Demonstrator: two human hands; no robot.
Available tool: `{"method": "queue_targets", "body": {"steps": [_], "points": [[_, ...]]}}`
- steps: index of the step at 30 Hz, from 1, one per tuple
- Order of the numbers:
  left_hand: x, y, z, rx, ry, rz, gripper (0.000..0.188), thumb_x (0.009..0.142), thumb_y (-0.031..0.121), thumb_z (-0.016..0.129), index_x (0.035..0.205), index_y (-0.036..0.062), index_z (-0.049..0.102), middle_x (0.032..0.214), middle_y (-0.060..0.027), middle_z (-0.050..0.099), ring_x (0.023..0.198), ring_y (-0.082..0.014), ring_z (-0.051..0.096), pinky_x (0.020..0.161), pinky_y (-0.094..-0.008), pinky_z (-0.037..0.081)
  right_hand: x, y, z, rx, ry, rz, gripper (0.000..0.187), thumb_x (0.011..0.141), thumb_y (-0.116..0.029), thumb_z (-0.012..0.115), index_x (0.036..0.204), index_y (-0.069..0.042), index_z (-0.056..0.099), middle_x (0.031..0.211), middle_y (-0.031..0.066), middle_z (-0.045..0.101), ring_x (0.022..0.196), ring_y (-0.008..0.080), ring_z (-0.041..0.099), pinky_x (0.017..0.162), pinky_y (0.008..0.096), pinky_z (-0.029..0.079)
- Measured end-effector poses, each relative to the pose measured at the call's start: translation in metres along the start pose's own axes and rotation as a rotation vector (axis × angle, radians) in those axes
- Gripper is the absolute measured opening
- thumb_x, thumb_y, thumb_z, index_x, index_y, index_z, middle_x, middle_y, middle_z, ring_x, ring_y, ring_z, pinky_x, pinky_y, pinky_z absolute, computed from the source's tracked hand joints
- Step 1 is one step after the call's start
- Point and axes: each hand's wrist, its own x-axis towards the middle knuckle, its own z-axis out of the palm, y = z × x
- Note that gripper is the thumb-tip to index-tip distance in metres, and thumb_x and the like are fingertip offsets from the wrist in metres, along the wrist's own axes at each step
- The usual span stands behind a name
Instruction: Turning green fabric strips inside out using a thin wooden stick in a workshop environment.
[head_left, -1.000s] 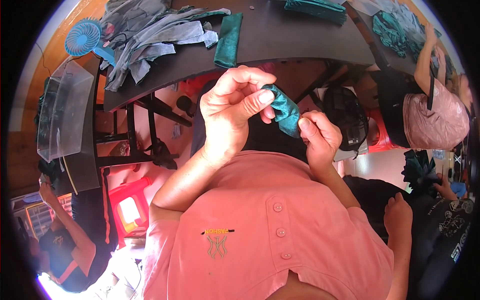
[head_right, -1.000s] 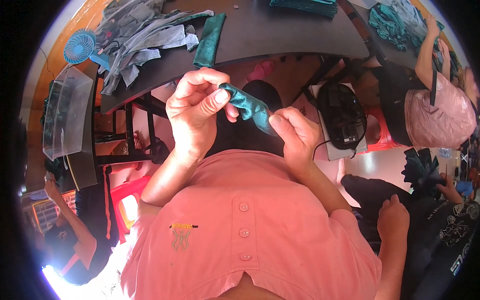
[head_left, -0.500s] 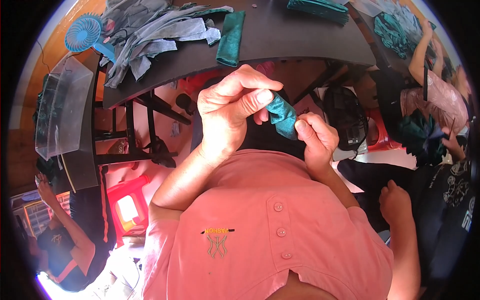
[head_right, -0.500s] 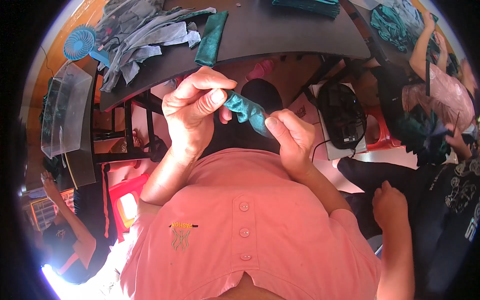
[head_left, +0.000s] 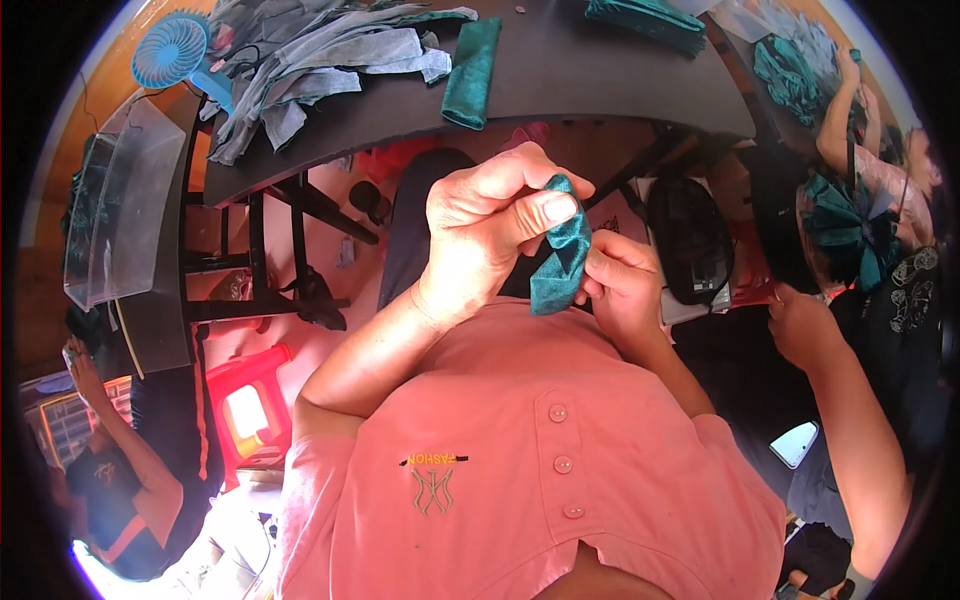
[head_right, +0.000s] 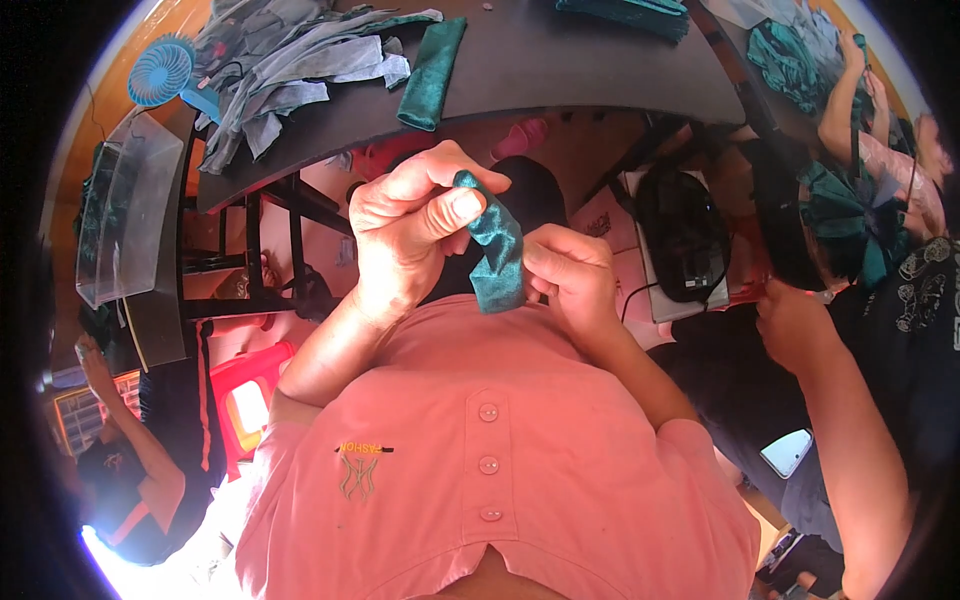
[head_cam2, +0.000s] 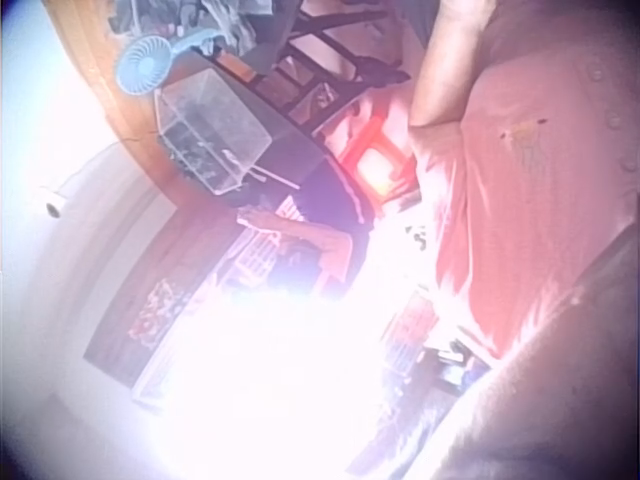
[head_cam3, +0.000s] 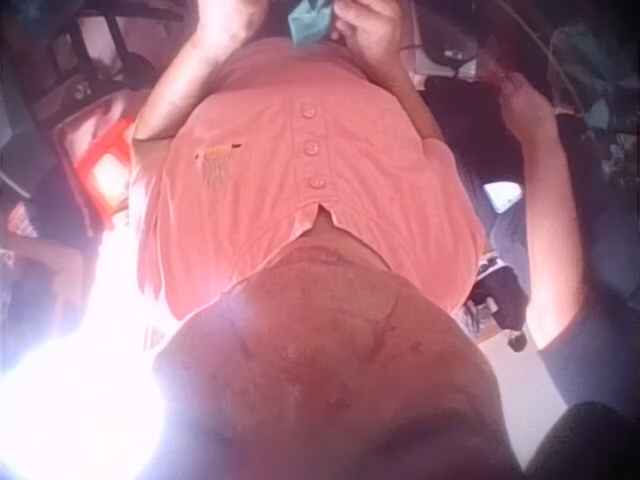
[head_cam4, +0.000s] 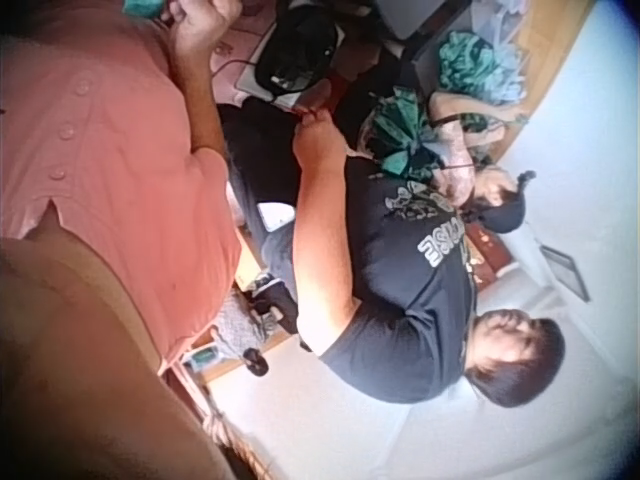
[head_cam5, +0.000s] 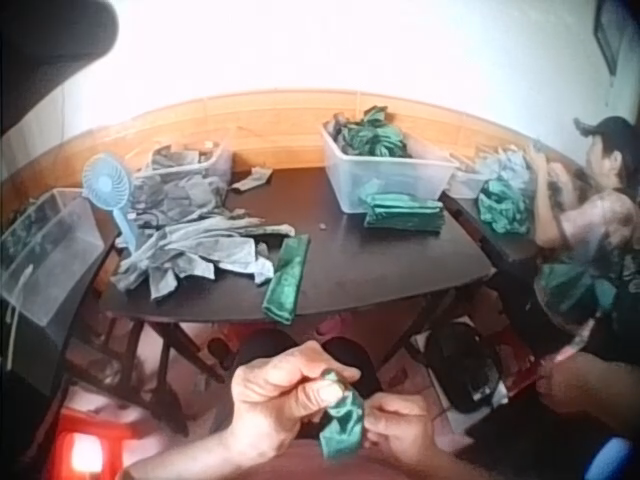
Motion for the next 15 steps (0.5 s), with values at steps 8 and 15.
{"method": "queue_targets", "body": {"steps": [8, 15], "points": [[0.001, -0.003, 0.002, -0.109, 0.105, 0.084, 0.02, 0.082, 0.001, 0.072, 0.102, 0.0009, 0.068, 0.087, -0.0022, 0.064, 0.07, -0.0049, 0.054, 0.059, -0.0183, 0.042, -0.002, -0.002, 0.003, -0.135, 0.096, -0.125, 0.02, 0.09, -0.015, 0.062, 0.081, 0.003, 0.063, 0.063, 0.0012, 0.051, 0.056, 0.0082, 0.045, 0.052, 0.0229, 0.035], [0.007, 0.0, -0.003, 0.166, 0.069, 0.284, 0.014, 0.083, 0.001, 0.071, 0.096, -0.0016, 0.068, 0.087, -0.0038, 0.061, 0.078, -0.0091, 0.054, 0.069, -0.0211, 0.044, -0.001, -0.001, 0.003, -0.168, 0.098, -0.177, 0.02, 0.092, -0.014, 0.061, 0.081, 0.002, 0.063, 0.064, 0.001, 0.053, 0.058, 0.0077, 0.046, 0.054, 0.0222, 0.034]]}}
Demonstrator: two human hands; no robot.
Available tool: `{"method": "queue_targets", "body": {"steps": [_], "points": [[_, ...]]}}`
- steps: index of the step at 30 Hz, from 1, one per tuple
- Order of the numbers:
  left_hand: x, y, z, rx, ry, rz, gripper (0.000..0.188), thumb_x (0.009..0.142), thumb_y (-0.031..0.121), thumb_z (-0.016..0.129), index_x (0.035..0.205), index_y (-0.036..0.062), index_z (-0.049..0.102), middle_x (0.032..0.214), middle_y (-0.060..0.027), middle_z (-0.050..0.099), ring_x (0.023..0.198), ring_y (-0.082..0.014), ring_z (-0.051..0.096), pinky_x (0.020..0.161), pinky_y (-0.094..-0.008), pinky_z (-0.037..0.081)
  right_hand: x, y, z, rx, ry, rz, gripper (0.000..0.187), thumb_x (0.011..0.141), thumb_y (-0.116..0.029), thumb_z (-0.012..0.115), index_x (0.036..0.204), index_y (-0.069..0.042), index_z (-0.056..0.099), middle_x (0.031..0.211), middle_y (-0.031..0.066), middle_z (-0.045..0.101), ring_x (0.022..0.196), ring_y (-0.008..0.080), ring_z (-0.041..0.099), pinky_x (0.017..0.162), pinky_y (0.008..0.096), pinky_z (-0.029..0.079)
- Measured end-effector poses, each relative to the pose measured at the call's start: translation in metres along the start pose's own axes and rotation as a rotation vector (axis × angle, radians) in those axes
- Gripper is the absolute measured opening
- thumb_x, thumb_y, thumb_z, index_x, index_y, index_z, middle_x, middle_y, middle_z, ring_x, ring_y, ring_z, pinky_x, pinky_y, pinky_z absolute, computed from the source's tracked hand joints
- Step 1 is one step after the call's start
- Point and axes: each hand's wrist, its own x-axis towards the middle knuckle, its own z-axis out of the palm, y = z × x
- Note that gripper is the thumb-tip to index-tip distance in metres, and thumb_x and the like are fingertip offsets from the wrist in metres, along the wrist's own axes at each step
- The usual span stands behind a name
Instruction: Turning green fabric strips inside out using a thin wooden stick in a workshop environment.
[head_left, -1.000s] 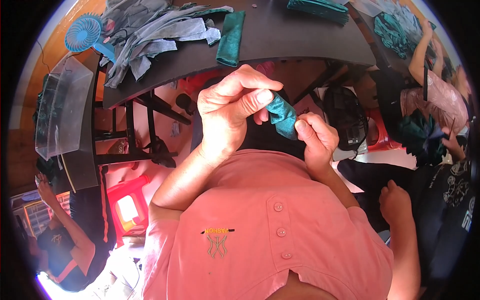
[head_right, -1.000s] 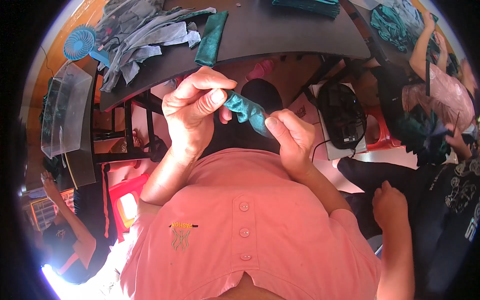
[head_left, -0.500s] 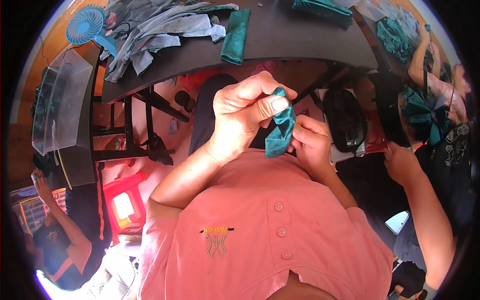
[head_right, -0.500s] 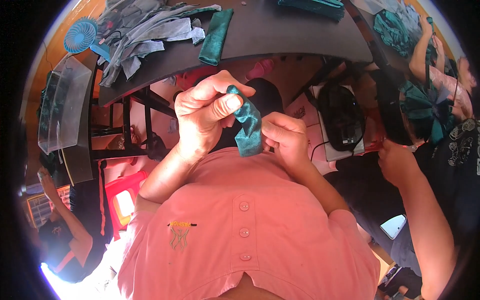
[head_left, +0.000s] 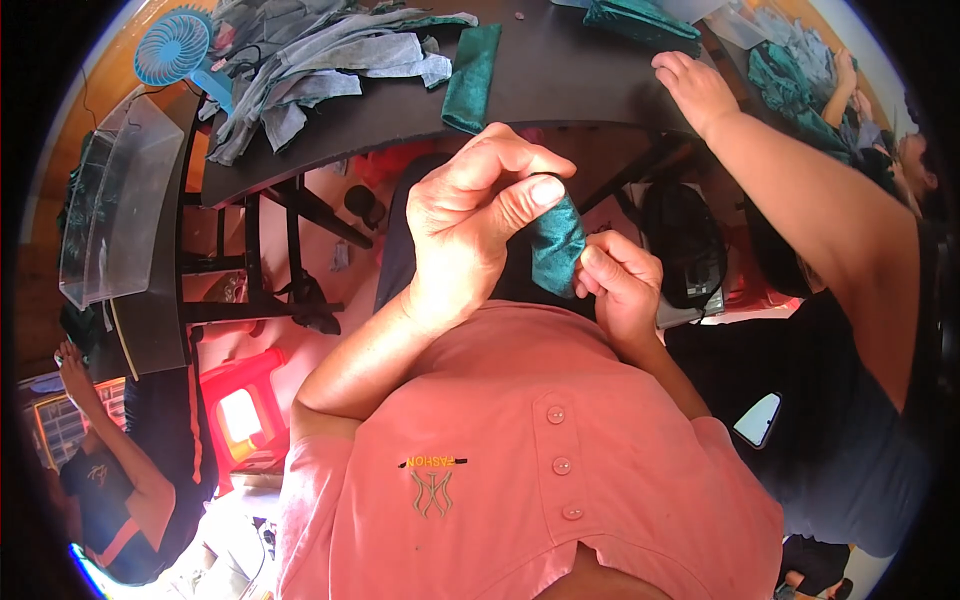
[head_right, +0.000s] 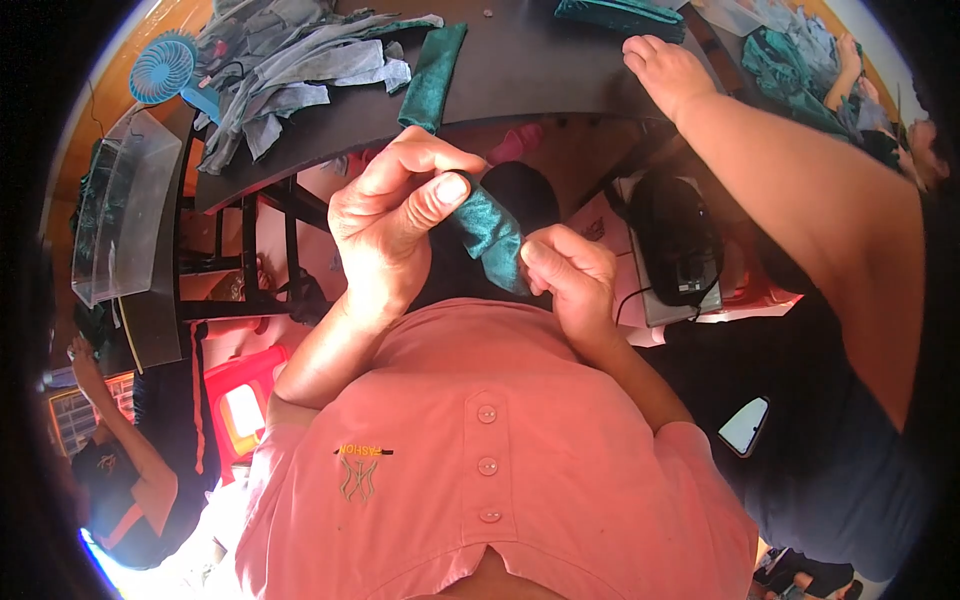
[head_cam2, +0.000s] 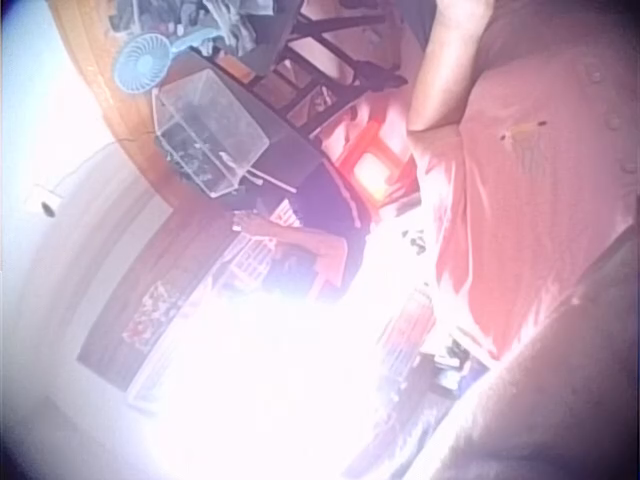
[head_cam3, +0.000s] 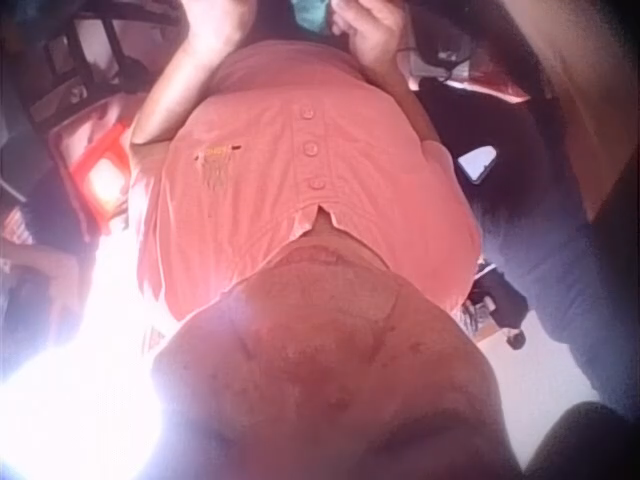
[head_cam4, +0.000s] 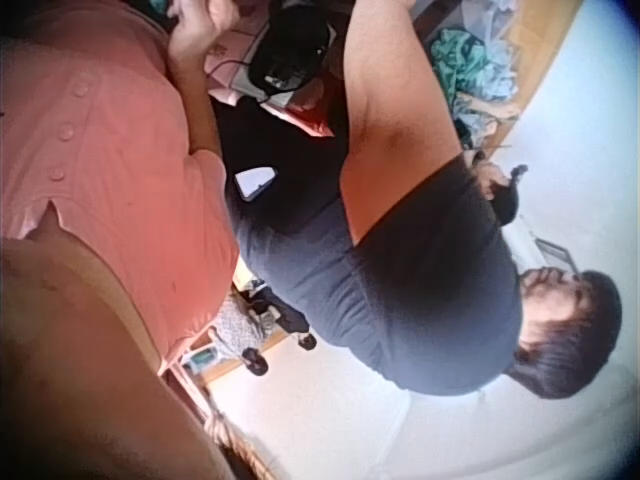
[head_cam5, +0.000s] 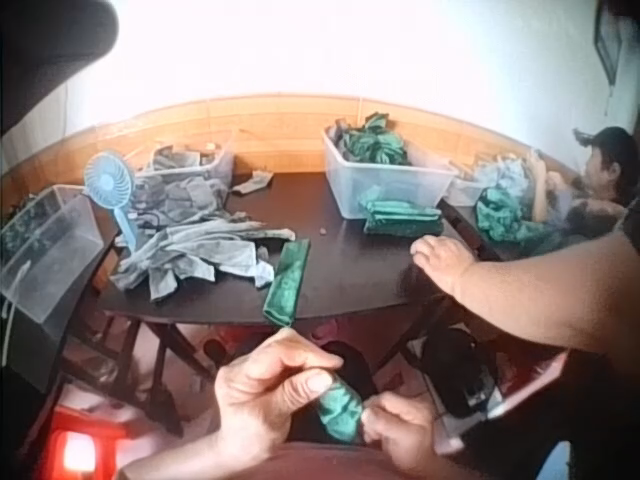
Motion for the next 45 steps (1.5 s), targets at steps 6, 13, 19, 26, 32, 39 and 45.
{"method": "queue_targets", "body": {"steps": [6, 13, 19, 26, 32, 39, 45], "points": [[0.0, -0.005, 0.004, -0.077, -0.02, -0.044, 0.007, 0.086, -0.001, 0.067, 0.093, -0.0029, 0.066, 0.086, -0.0051, 0.064, 0.076, -0.0097, 0.055, 0.069, -0.0215, 0.044, 0.0, 0.002, 0.001, -0.194, 0.031, -0.148, 0.021, 0.093, -0.014, 0.06, 0.08, 0.002, 0.063, 0.064, 0.0001, 0.053, 0.058, 0.0068, 0.045, 0.054, 0.0227, 0.036], [-0.001, -0.003, 0.008, -0.067, -0.051, -0.157, 0.006, 0.089, 0.0, 0.065, 0.094, -0.0004, 0.067, 0.082, -0.0029, 0.066, 0.073, -0.0065, 0.057, 0.066, -0.0203, 0.046, 0.0, 0.002, 0.004, 0.026, 0.03, 0.02, 0.021, 0.092, -0.015, 0.061, 0.082, 0.003, 0.063, 0.065, 0.0016, 0.053, 0.057, 0.0076, 0.044, 0.053, 0.023, 0.036], [-0.001, 0.006, 0.008, -0.29, -0.134, -0.333, 0.007, 0.089, 0.002, 0.066, 0.095, -0.0012, 0.068, 0.077, -0.0037, 0.066, 0.061, -0.0074, 0.057, 0.057, -0.0194, 0.048, 0.0, 0.005, 0.004, 0.151, 0.001, 0.079, 0.02, 0.091, -0.014, 0.062, 0.082, 0.004, 0.063, 0.064, 0.0024, 0.052, 0.055, 0.0086, 0.043, 0.052, 0.0234, 0.037], [-0.006, 0.0, 0.001, -0.332, -0.151, -0.32, 0.015, 0.083, 0.004, 0.072, 0.097, -0.0018, 0.069, 0.09, -0.0049, 0.069, 0.079, -0.0066, 0.058, 0.072, -0.0208, 0.045, -0.001, 0.006, 0.005, -0.197, 0.099, -0.22, 0.02, 0.09, -0.013, 0.062, 0.082, 0.005, 0.062, 0.064, 0.004, 0.053, 0.056, 0.0101, 0.047, 0.053, 0.0248, 0.037], [-0.008, 0.005, 0.0, -0.416, -0.195, -0.379, 0.016, 0.084, 0.001, 0.07, 0.099, -0.0028, 0.069, 0.091, -0.006, 0.069, 0.081, -0.0068, 0.059, 0.073, -0.0213, 0.047, -0.005, 0.004, 0.005, -0.048, 0.077, -0.069, 0.014, 0.086, -0.01, 0.064, 0.081, 0.004, 0.063, 0.063, 0.0032, 0.052, 0.057, 0.0105, 0.046, 0.055, 0.0258, 0.037], [-0.008, 0.011, -0.006, -0.428, -0.239, -0.354, 0.03, 0.08, -0.003, 0.072, 0.11, -0.0043, 0.065, 0.1, -0.0093, 0.068, 0.082, -0.0082, 0.061, 0.074, -0.0206, 0.048, -0.004, 0.003, 0.002, 0.181, -0.019, 0.048, 0.015, 0.084, -0.011, 0.066, 0.077, 0.002, 0.062, 0.061, 0.0022, 0.049, 0.057, 0.0117, 0.045, 0.055, 0.0273, 0.039], [-0.006, 0.012, -0.016, -0.298, -0.237, -0.298, 0.039, 0.077, -0.008, 0.072, 0.115, -0.0053, 0.061, 0.094, -0.0062, 0.066, 0.077, -0.0064, 0.058, 0.068, -0.0204, 0.047, -0.003, -0.001, 0.002, 0.153, -0.032, 0.03, 0.016, 0.084, -0.011, 0.066, 0.079, 0.003, 0.062, 0.062, 0.0032, 0.051, 0.058, 0.012, 0.048, 0.055, 0.0263, 0.038]]}}
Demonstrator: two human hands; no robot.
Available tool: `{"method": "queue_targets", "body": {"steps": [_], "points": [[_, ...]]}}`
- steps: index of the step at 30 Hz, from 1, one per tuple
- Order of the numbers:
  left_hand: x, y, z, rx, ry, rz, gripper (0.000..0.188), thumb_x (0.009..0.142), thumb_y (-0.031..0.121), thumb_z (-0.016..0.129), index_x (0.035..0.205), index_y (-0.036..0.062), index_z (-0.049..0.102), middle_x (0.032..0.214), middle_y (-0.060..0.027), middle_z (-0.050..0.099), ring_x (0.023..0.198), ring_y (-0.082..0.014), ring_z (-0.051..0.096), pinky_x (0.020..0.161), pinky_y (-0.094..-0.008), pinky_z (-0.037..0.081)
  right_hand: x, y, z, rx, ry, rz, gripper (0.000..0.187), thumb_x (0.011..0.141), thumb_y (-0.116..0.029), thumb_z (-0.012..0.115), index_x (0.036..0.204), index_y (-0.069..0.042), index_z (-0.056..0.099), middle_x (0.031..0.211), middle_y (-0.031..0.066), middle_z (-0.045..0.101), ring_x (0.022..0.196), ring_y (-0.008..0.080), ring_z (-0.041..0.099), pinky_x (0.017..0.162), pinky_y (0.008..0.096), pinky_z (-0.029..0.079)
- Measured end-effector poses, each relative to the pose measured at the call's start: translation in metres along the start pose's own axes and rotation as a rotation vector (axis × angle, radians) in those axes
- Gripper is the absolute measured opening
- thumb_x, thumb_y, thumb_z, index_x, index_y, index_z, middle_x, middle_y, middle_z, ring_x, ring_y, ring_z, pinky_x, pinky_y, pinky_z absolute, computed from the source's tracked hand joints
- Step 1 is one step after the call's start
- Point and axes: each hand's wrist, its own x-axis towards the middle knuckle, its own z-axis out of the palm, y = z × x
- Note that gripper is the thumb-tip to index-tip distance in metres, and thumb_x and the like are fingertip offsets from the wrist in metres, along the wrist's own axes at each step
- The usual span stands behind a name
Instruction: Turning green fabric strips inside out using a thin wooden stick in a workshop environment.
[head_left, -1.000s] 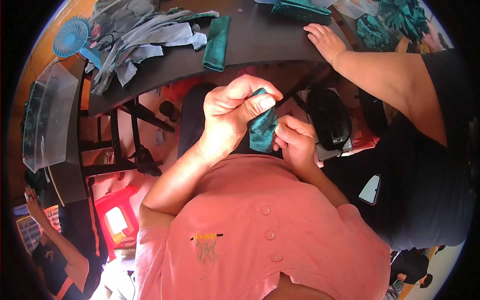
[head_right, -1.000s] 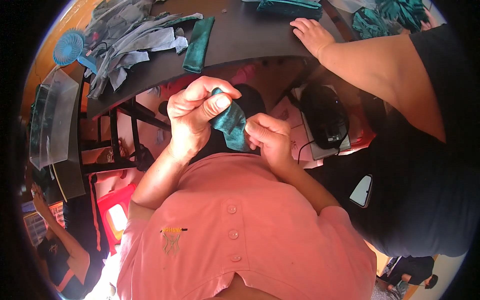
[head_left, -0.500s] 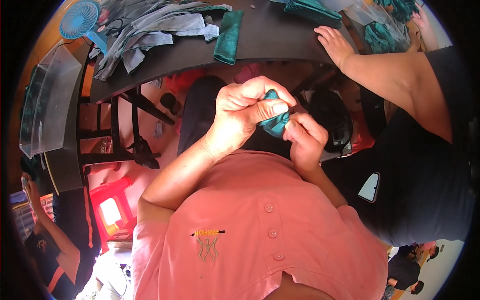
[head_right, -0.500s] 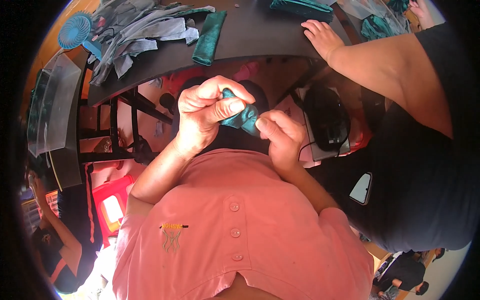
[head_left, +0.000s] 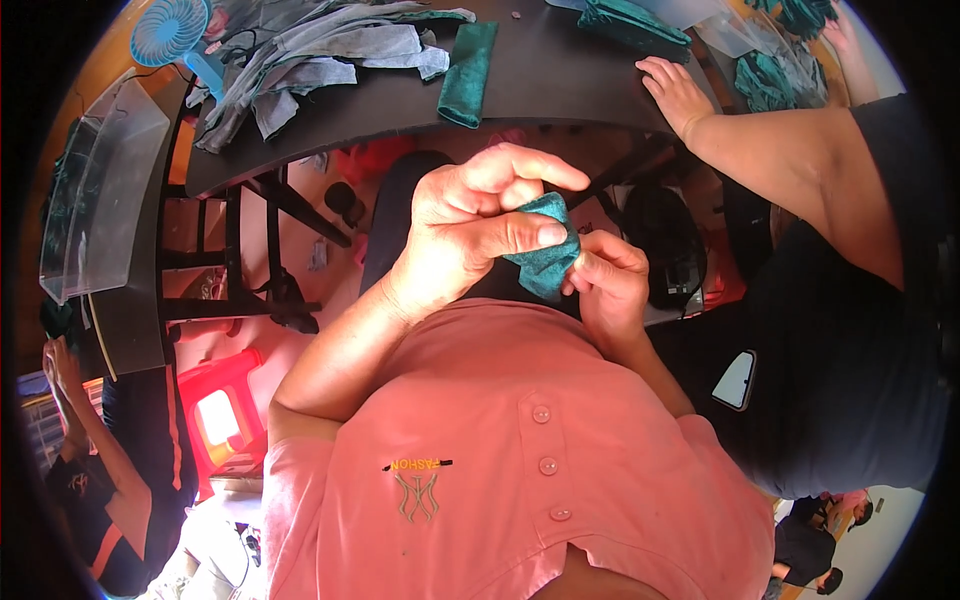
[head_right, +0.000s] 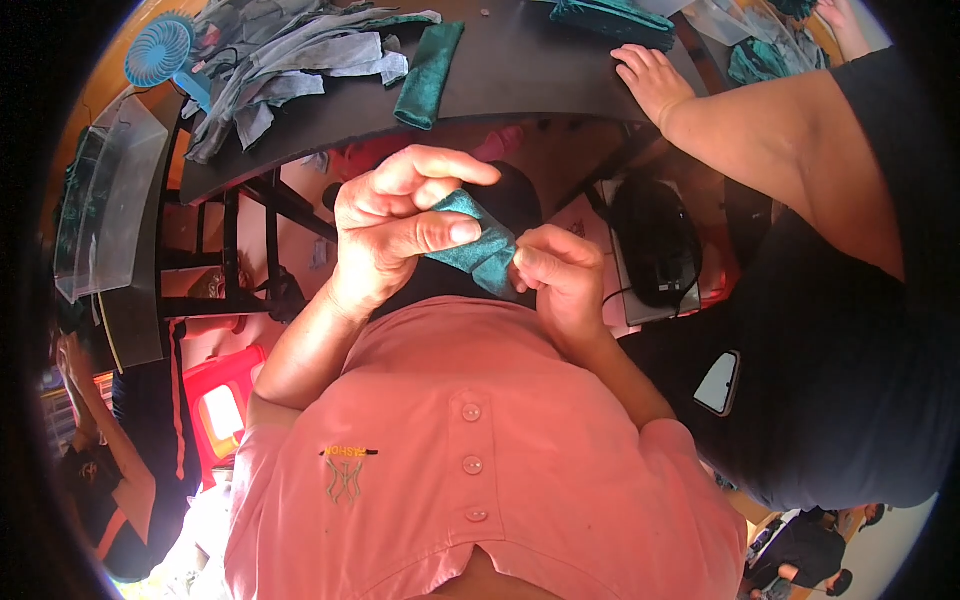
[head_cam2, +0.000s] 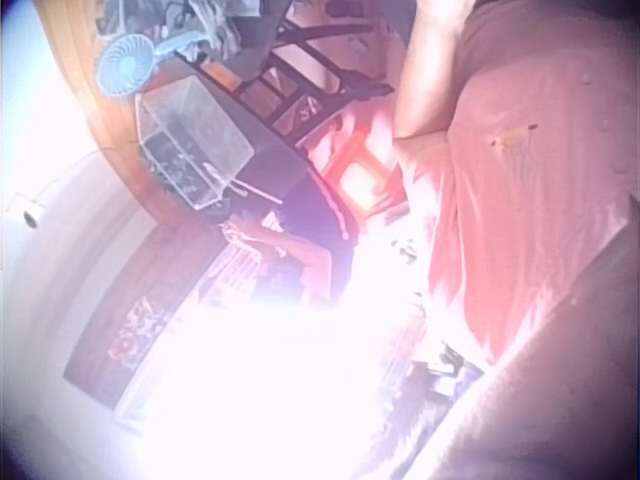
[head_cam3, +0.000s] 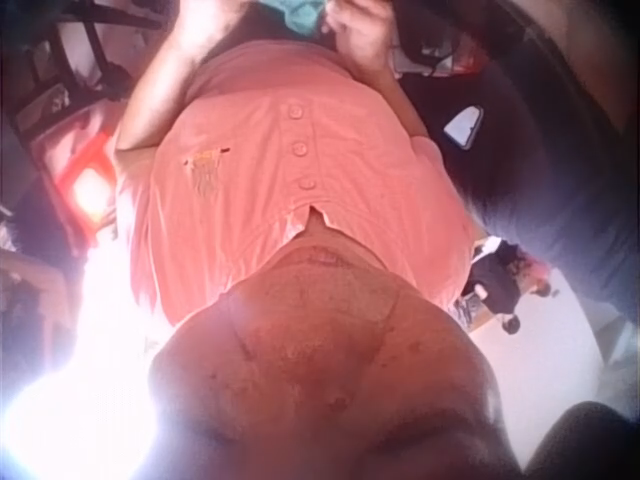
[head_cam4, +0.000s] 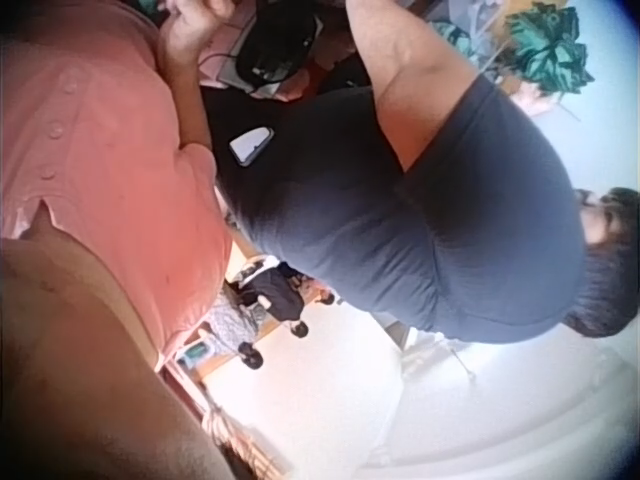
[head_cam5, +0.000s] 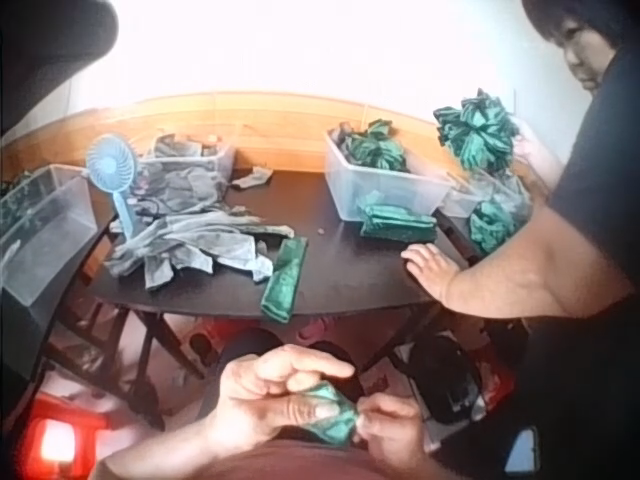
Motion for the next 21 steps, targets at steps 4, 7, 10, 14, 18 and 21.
{"method": "queue_targets", "body": {"steps": [4, 7, 10, 14, 18, 21], "points": [[0.005, 0.009, 0.003, -0.109, -0.056, -0.041, 0.041, 0.08, -0.008, 0.07, 0.119, -0.006, 0.057, 0.09, -0.0032, 0.064, 0.076, -0.0041, 0.056, 0.068, -0.0172, 0.043, 0.001, -0.006, 0.005, -0.171, 0.051, -0.097, 0.016, 0.086, -0.012, 0.065, 0.08, 0.003, 0.063, 0.065, 0.0025, 0.054, 0.06, 0.0099, 0.049, 0.057, 0.0243, 0.038], [0.001, 0.01, 0.006, -0.024, -0.008, -0.068, 0.034, 0.086, -0.009, 0.063, 0.119, -0.0052, 0.057, 0.084, -0.0038, 0.064, 0.078, -0.0078, 0.06, 0.072, -0.0205, 0.048, 0.0, -0.009, 0.005, -0.435, 0.058, -0.138, 0.016, 0.09, -0.013, 0.063, 0.08, -0.001, 0.064, 0.066, -0.0012, 0.056, 0.061, 0.0052, 0.048, 0.056, 0.0222, 0.037], [0.002, -0.003, 0.001, -0.074, 0.031, -0.038, 0.034, 0.087, -0.007, 0.062, 0.121, -0.0019, 0.057, 0.088, -0.0022, 0.064, 0.08, -0.0056, 0.058, 0.072, -0.0195, 0.046, 0.004, -0.005, 0.001, -0.322, 0.033, -0.083, 0.016, 0.09, -0.011, 0.063, 0.079, 0.001, 0.064, 0.065, -0.0009, 0.055, 0.06, 0.0054, 0.047, 0.054, 0.0223, 0.036], [-0.003, 0.009, 0.005, 0.137, 0.111, -0.181, 0.026, 0.089, -0.003, 0.062, 0.115, 0.0, 0.062, 0.083, -0.0017, 0.066, 0.067, -0.0048, 0.055, 0.059, -0.0175, 0.042, -0.001, 0.001, -0.001, -0.217, 0.058, -0.094, 0.017, 0.091, -0.011, 0.063, 0.081, 0.002, 0.064, 0.066, -0.0006, 0.055, 0.058, 0.0058, 0.047, 0.053, 0.0222, 0.036], [0.001, 0.006, 0.01, 0.22, 0.189, -0.162, 0.021, 0.083, -0.007, 0.058, 0.1, -0.0021, 0.069, 0.076, -0.003, 0.065, 0.059, -0.0064, 0.059, 0.048, -0.0175, 0.039, -0.001, 0.0, 0.002, -0.182, 0.075, -0.107, 0.018, 0.093, -0.012, 0.061, 0.084, 0.003, 0.064, 0.066, 0.0, 0.054, 0.058, 0.0064, 0.046, 0.053, 0.0226, 0.036], [0.004, -0.005, 0.001, 0.418, 0.102, -0.032, 0.022, 0.079, -0.008, 0.054, 0.091, -0.002, 0.07, 0.074, -0.004, 0.065, 0.058, -0.006, 0.057, 0.048, -0.0187, 0.039, -0.002, -0.002, 0.003, -0.15, 0.045, -0.088, 0.019, 0.094, -0.012, 0.06, 0.084, 0.004, 0.063, 0.065, 0.0003, 0.053, 0.056, 0.0068, 0.044, 0.053, 0.0231, 0.036]]}}
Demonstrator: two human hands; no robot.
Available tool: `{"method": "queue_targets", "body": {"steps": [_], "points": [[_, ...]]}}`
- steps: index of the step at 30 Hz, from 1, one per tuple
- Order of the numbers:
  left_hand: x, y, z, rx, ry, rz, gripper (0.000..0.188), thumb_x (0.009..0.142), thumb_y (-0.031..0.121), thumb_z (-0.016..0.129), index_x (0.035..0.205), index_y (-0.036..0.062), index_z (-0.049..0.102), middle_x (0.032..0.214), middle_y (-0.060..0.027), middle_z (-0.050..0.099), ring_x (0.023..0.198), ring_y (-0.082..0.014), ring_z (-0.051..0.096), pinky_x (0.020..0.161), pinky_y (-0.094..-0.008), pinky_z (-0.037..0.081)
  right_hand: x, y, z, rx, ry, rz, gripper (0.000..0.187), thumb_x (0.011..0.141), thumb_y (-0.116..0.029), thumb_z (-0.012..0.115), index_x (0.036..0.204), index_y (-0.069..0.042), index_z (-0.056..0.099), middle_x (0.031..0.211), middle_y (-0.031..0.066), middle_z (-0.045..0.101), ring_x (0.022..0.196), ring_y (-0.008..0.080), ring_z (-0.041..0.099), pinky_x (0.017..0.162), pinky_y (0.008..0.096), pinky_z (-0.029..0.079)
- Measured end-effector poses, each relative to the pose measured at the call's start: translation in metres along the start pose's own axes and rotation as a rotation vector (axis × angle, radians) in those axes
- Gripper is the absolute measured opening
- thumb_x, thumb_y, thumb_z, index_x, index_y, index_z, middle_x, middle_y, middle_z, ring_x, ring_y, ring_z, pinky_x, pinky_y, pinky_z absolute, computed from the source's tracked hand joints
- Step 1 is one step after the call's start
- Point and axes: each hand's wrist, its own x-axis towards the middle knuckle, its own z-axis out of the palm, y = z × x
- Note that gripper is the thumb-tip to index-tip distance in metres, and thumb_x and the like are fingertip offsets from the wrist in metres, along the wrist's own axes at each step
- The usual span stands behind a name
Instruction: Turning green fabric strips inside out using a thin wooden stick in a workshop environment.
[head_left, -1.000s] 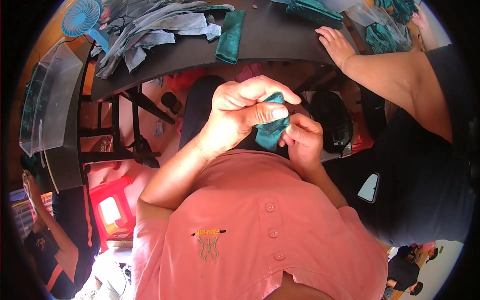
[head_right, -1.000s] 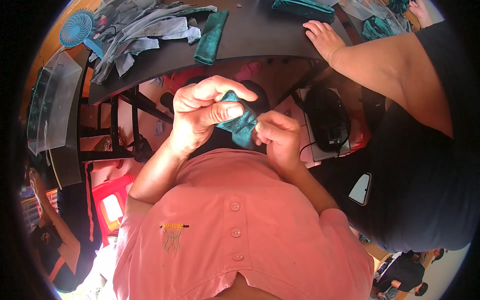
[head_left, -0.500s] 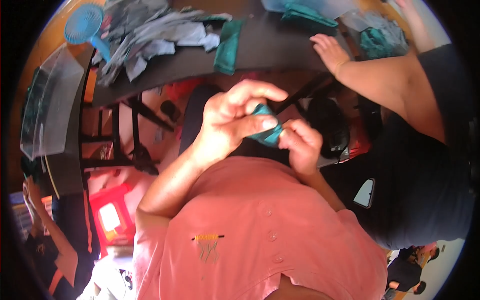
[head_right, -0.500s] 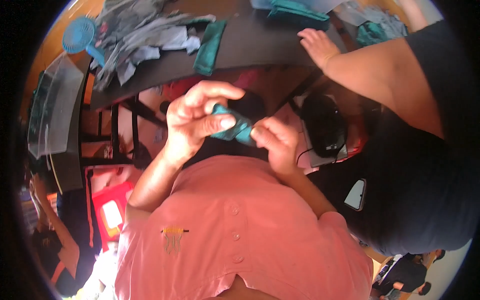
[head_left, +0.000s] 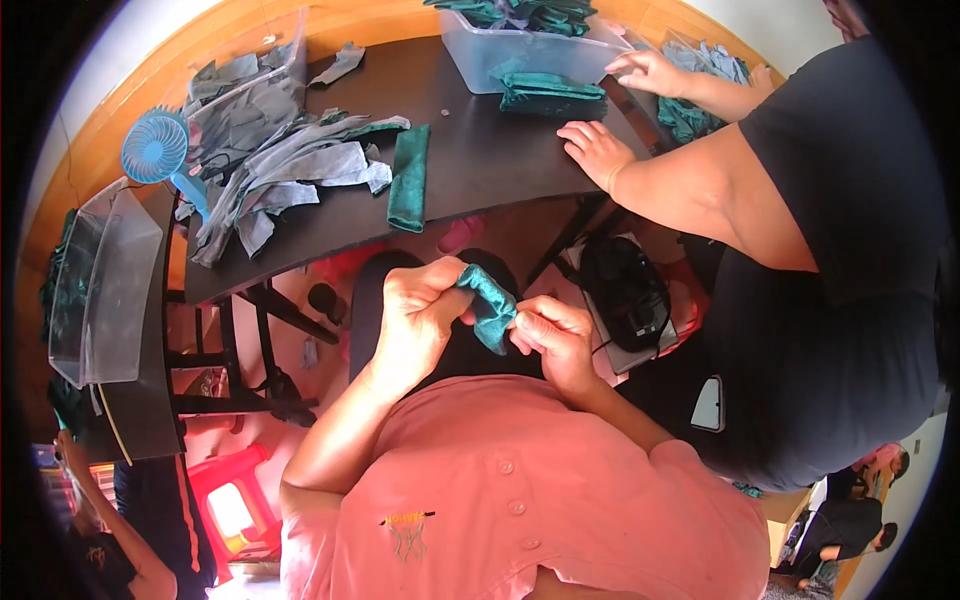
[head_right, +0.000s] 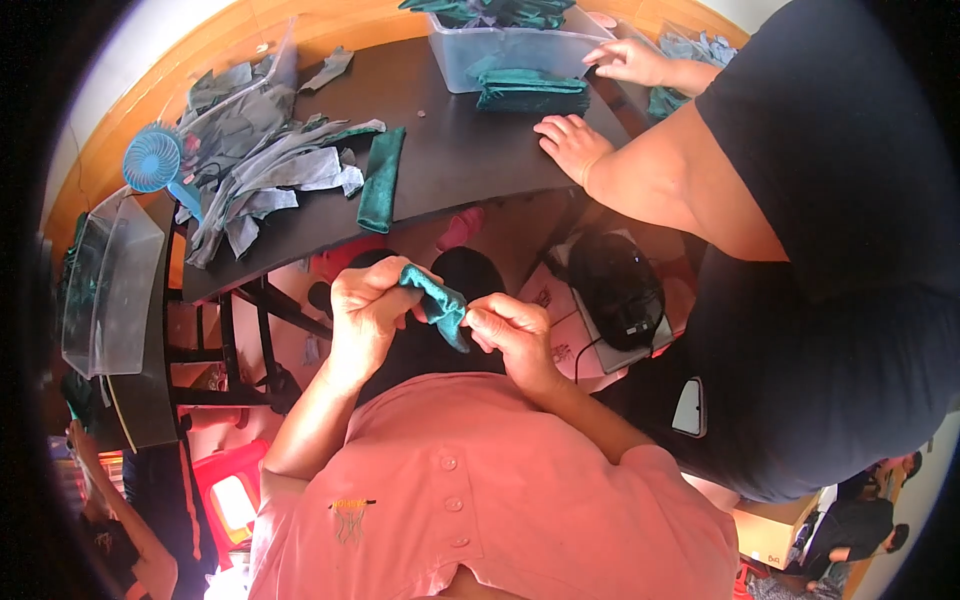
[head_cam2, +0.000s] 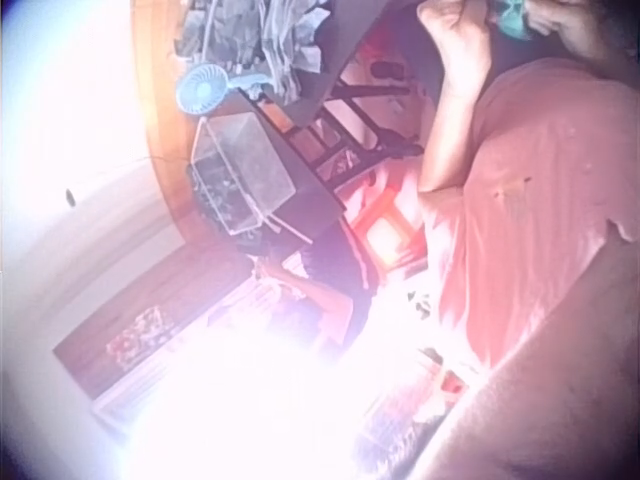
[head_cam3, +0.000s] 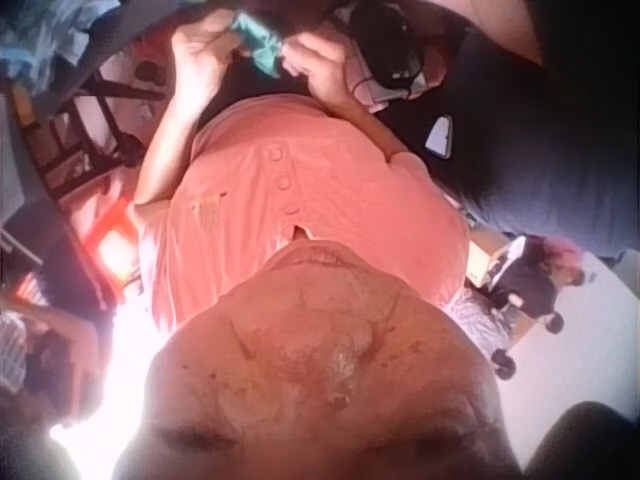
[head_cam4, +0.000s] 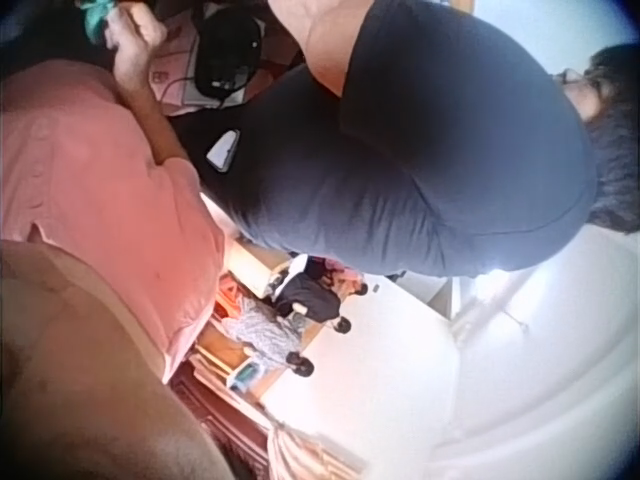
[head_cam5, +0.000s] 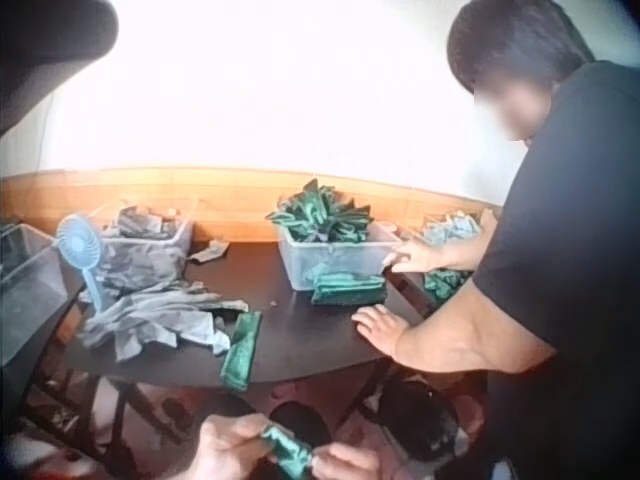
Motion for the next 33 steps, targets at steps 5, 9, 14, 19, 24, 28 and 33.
{"method": "queue_targets", "body": {"steps": [5, 9, 14, 19, 24, 28, 33], "points": [[0.005, -0.019, 0.011, -0.018, 0.143, 0.189, 0.015, 0.071, -0.013, 0.043, 0.068, -0.0022, 0.054, 0.06, 0.0021, 0.046, 0.053, -0.0057, 0.04, 0.047, -0.0218, 0.031, 0.001, -0.002, 0.002, 0.179, -0.089, 0.029, 0.021, 0.093, -0.011, 0.058, 0.08, 0.005, 0.062, 0.061, 0.0017, 0.049, 0.052, 0.0076, 0.039, 0.052, 0.0247, 0.035], [0.005, -0.019, 0.017, 0.057, 0.253, 0.234, 0.015, 0.072, -0.011, 0.043, 0.066, 0.0007, 0.05, 0.06, 0.0039, 0.041, 0.053, -0.0044, 0.036, 0.047, -0.0228, 0.028, -0.002, -0.003, -0.001, 0.152, -0.104, 0.051, 0.026, 0.093, -0.016, 0.059, 0.077, 0.004, 0.06, 0.062, 0.0044, 0.053, 0.051, 0.0087, 0.039, 0.05, 0.0256, 0.034], [0.007, -0.023, 0.02, -0.098, 0.256, 0.235, 0.016, 0.072, -0.012, 0.043, 0.064, 0.0014, 0.046, 0.062, 0.003, 0.042, 0.054, -0.0045, 0.034, 0.047, -0.0222, 0.026, 0.0, -0.004, -0.003, 0.193, -0.135, 0.034, 0.026, 0.093, -0.016, 0.059, 0.076, 0.005, 0.06, 0.063, 0.0063, 0.055, 0.051, 0.0085, 0.037, 0.05, 0.0257, 0.033], [0.005, -0.027, 0.022, -0.118, 0.277, 0.162, 0.018, 0.073, -0.012, 0.043, 0.064, 0.0025, 0.046, 0.064, 0.0042, 0.041, 0.055, -0.0031, 0.034, 0.048, -0.0211, 0.027, -0.002, -0.003, -0.003, 0.143, -0.114, 0.044, 0.028, 0.092, -0.018, 0.059, 0.074, 0.004, 0.06, 0.058, 0.0046, 0.05, 0.051, 0.0094, 0.037, 0.049, 0.0264, 0.032], [-0.002, -0.029, 0.021, -0.118, 0.245, 0.143, 0.018, 0.074, -0.012, 0.043, 0.064, 0.0036, 0.047, 0.063, 0.0045, 0.042, 0.055, -0.0027, 0.036, 0.048, -0.0206, 0.028, -0.005, -0.005, -0.001, 0.176, -0.104, 0.057, 0.03, 0.093, -0.02, 0.058, 0.072, 0.003, 0.058, 0.055, 0.0013, 0.042, 0.051, 0.0106, 0.037, 0.049, 0.0268, 0.031], [-0.001, -0.032, 0.021, -0.163, 0.244, 0.059, 0.017, 0.073, -0.011, 0.044, 0.066, 0.0022, 0.052, 0.064, 0.0032, 0.046, 0.056, -0.004, 0.04, 0.05, -0.0208, 0.032, 0.005, -0.001, 0.0, 0.181, -0.1, 0.07, 0.031, 0.093, -0.02, 0.057, 0.071, 0.002, 0.057, 0.055, 0.0001, 0.039, 0.051, 0.0102, 0.037, 0.05, 0.0269, 0.032], [0.003, -0.026, 0.005, -0.324, 0.093, 0.126, 0.028, 0.068, -0.003, 0.052, 0.094, -0.0016, 0.064, 0.098, -0.0081, 0.062, 0.086, -0.0144, 0.057, 0.075, -0.0259, 0.045, 0.011, -0.003, -0.008, 0.042, -0.126, -0.072, 0.03, 0.093, -0.018, 0.057, 0.074, 0.005, 0.06, 0.056, 0.0009, 0.043, 0.05, 0.0083, 0.035, 0.05, 0.0266, 0.033]]}}
